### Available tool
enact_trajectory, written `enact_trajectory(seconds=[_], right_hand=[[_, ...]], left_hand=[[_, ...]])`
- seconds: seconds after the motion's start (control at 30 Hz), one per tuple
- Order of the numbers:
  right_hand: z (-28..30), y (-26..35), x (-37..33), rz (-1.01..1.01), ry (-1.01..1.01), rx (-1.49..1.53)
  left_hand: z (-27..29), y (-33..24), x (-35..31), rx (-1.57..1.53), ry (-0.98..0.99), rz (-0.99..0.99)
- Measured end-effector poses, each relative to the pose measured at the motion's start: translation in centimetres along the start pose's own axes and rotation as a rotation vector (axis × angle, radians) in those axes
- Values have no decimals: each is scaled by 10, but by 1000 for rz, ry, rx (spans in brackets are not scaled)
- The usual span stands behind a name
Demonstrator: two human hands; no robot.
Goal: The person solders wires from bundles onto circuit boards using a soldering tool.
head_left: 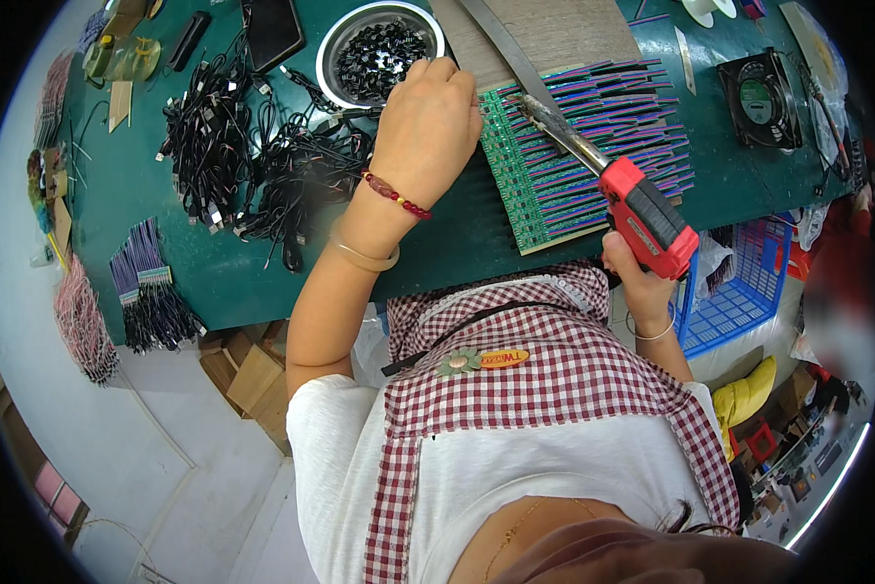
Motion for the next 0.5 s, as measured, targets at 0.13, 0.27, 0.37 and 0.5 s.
enact_trajectory(seconds=[0.13, 0.27, 0.37, 0.5], right_hand=[[3, -1, -1, 19, -28, -2], [3, -5, 0, -11, -7, 0], [5, -8, 2, -26, -11, 32], [7, -14, 2, -45, -27, 101]], left_hand=[[1, -3, -3, 32, 16, 13], [9, -6, -18, 159, 22, 84], [14, 1, -31, 242, 60, 140], [38, 14, -52, 333, -50, 169]])
Point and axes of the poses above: each hand's wrist, its own x-axis towards the middle knuckle, its own z-axis out of the back of the hand, y = z × x, the point moved 10 cm from there along x, towards the middle knuckle, and after that the axes turned 15 degrees about y, right-handed, at the moved point
